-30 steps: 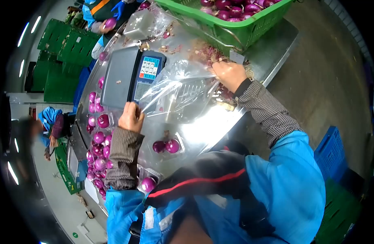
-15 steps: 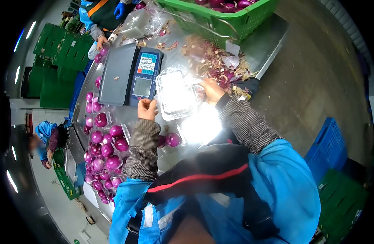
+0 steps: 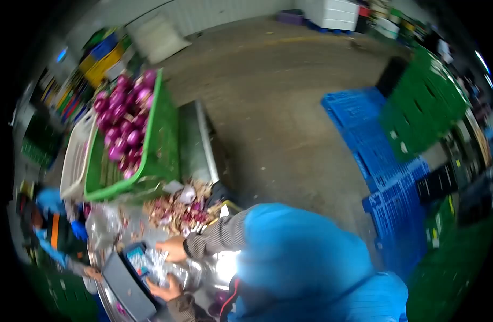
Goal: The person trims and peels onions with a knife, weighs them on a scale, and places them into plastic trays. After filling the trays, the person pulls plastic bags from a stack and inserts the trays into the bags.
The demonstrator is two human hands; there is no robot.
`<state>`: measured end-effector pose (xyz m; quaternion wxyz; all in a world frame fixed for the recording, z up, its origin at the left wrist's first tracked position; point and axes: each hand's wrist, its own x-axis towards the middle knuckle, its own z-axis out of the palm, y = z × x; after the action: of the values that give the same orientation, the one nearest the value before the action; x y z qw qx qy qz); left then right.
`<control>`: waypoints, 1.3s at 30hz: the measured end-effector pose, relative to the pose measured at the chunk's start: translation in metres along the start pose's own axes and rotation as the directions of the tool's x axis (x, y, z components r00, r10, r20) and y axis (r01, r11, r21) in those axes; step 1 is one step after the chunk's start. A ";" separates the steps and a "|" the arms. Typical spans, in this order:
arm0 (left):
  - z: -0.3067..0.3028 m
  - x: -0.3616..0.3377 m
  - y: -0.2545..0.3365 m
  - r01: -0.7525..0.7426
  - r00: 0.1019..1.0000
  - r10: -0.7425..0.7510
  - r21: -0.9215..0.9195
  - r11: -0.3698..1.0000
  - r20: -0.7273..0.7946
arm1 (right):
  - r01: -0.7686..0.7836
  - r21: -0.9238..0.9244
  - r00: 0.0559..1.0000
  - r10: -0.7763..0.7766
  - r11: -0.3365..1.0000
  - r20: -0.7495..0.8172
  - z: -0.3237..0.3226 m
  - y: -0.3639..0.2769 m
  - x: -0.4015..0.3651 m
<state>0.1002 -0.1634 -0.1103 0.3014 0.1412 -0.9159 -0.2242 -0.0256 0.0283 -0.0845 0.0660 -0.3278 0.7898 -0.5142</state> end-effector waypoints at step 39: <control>0.101 0.121 0.077 0.034 0.918 0.109 -0.349 0.937 0.380 | -0.244 0.043 0.966 0.247 0.969 -0.074 0.015 0.079 -0.017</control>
<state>-0.0655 -0.1115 -0.0855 0.1356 0.0198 -0.9060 -0.4006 -0.0416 0.0469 -0.1628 0.1036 -0.2057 0.8175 -0.5279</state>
